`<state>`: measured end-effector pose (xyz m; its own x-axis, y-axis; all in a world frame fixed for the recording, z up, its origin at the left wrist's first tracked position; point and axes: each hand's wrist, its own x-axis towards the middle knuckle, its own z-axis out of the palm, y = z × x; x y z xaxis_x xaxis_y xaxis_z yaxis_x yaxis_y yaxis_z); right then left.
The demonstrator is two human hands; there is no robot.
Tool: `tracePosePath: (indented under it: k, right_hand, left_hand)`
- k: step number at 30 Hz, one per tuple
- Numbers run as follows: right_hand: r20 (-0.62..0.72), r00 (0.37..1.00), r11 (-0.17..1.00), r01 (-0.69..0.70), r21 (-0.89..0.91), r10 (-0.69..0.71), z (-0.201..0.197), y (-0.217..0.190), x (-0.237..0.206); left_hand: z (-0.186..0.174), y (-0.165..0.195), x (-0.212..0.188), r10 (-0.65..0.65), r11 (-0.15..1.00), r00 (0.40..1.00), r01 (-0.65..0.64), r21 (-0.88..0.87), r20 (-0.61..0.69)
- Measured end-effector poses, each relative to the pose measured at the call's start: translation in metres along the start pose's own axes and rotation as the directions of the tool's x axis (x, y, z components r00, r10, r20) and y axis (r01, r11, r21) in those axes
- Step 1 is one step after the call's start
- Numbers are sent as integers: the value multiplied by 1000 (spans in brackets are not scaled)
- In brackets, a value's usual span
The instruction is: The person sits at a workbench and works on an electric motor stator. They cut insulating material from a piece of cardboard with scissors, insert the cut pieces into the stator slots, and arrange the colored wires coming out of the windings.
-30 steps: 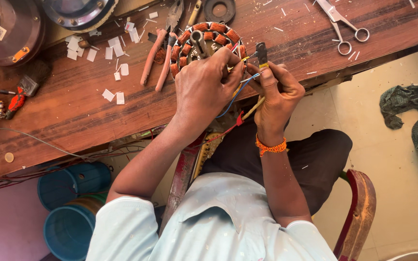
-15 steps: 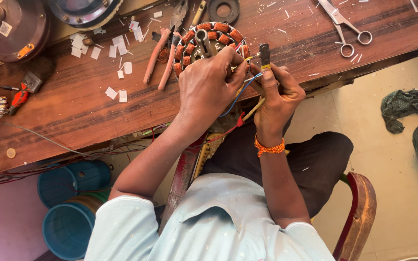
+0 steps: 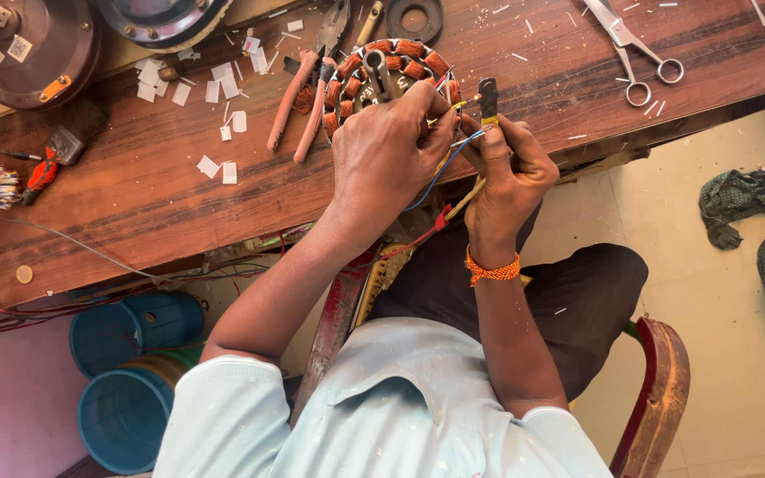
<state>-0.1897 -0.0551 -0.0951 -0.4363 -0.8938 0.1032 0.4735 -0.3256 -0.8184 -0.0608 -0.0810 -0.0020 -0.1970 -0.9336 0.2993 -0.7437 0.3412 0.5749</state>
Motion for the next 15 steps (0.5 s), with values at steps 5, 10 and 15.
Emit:
tracePosePath:
  k: [5,10,15]
  right_hand:
    - [5,1000,1000,-3,-9,3,2,-4,-1]
    - [3,1000,1000,6,-18,-6,4,-4,0]
    - [3,1000,1000,9,-28,-9,7,-5,0]
  left_hand:
    - [-1,0,0,-9,1000,1000,9,1,7]
    - [-2,-1,1,2,1000,1000,-2,15,14]
    - [-5,-2,1,-1,1000,1000,1,11,15]
